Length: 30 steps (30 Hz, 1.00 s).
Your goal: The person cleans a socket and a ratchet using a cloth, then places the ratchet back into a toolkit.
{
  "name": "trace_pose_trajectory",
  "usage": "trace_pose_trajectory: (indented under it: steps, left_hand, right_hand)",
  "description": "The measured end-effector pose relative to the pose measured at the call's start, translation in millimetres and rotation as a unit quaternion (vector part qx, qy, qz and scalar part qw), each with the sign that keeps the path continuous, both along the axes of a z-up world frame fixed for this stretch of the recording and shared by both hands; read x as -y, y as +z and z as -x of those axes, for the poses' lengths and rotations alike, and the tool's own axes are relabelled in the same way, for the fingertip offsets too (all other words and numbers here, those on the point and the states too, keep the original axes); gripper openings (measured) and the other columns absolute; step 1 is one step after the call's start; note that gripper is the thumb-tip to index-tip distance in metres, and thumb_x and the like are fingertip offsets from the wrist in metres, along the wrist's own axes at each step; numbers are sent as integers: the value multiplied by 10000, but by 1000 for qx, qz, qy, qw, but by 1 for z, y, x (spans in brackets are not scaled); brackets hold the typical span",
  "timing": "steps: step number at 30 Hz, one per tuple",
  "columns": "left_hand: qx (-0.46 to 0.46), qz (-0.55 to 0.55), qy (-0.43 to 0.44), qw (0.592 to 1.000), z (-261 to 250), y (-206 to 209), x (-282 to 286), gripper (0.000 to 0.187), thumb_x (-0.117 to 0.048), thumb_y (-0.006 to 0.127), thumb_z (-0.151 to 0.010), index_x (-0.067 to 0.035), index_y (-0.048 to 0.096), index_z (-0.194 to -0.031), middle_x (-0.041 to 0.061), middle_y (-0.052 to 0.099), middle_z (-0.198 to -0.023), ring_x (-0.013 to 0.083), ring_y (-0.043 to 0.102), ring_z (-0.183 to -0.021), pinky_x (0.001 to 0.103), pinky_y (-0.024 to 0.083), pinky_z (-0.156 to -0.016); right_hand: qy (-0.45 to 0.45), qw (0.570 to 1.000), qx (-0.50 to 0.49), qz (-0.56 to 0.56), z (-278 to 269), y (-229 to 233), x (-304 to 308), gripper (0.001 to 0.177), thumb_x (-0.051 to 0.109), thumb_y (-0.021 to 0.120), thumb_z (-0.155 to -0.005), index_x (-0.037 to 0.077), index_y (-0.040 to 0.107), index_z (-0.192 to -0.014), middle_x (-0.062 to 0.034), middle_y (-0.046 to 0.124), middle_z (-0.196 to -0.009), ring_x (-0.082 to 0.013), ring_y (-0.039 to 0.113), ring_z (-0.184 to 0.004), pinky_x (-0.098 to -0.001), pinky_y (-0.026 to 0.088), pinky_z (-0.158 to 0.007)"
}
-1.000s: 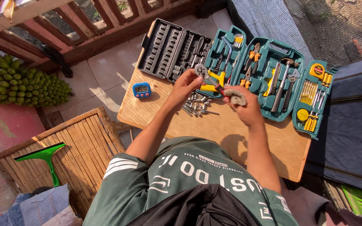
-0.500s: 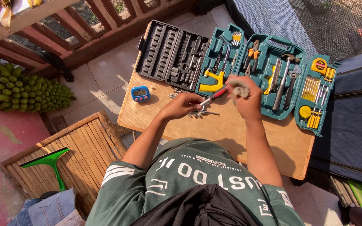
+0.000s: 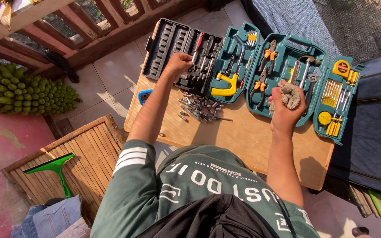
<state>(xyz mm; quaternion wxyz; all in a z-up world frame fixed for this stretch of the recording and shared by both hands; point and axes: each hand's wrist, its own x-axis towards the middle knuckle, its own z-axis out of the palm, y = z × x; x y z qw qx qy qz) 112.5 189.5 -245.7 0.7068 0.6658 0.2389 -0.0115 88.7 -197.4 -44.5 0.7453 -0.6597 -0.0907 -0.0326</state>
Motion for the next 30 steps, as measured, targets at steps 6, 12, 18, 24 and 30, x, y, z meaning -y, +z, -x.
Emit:
trace_pose_trajectory:
  steps: [6, 12, 18, 24, 30]
  left_hand:
    - [-89, -153, 8, 984, -35, -16, 4, 251, -48, 790, -809, -50, 787, -1060, 98, 789, -984, 157, 746, -874, 288, 594, -780]
    - [-71, -273, -1, 959, -43, -29, 21, 232, -20, 720, -796, -71, 801, -1008, 174, 789, -987, 259, 770, -912, 328, 594, -832]
    - [-36, -365, -1, 930, -44, -27, 30, 237, -12, 699, -815, -100, 797, -1012, 191, 758, -1011, 357, 720, -980, 408, 573, -879]
    - [52, -477, 24, 877, -28, -11, 33, 260, 77, 661, -770, -62, 763, -964, 224, 671, -1092, 394, 680, -948, 429, 574, -838]
    - [-34, -486, -79, 870, -22, 10, 30, 275, 28, 669, -779, -110, 753, -1002, 152, 688, -1061, 356, 684, -1017, 443, 566, -876]
  right_hand:
    - [9, 1000, -8, 1, 5, -5, -1, 251, -18, 779, -986, -9, 672, -1213, -60, 704, -1054, -106, 648, -766, -256, 551, -685]
    - [10, 1000, -4, 24, 5, -7, -3, 233, -28, 764, -991, -21, 667, -1202, -66, 700, -1046, -109, 651, -765, -257, 553, -683]
    - [18, 999, -25, 17, 7, -10, -8, 209, -28, 751, -977, -20, 659, -1164, -79, 712, -1064, -106, 656, -751, -258, 561, -670]
    - [39, 999, -23, 10, 10, -15, -8, 233, -34, 742, -988, -24, 656, -1204, -95, 714, -1005, -116, 654, -760, -258, 555, -678]
    - [41, 999, -24, 4, 12, -16, -8, 232, -36, 743, -985, -24, 657, -1201, -98, 721, -1018, -119, 658, -770, -257, 558, -692]
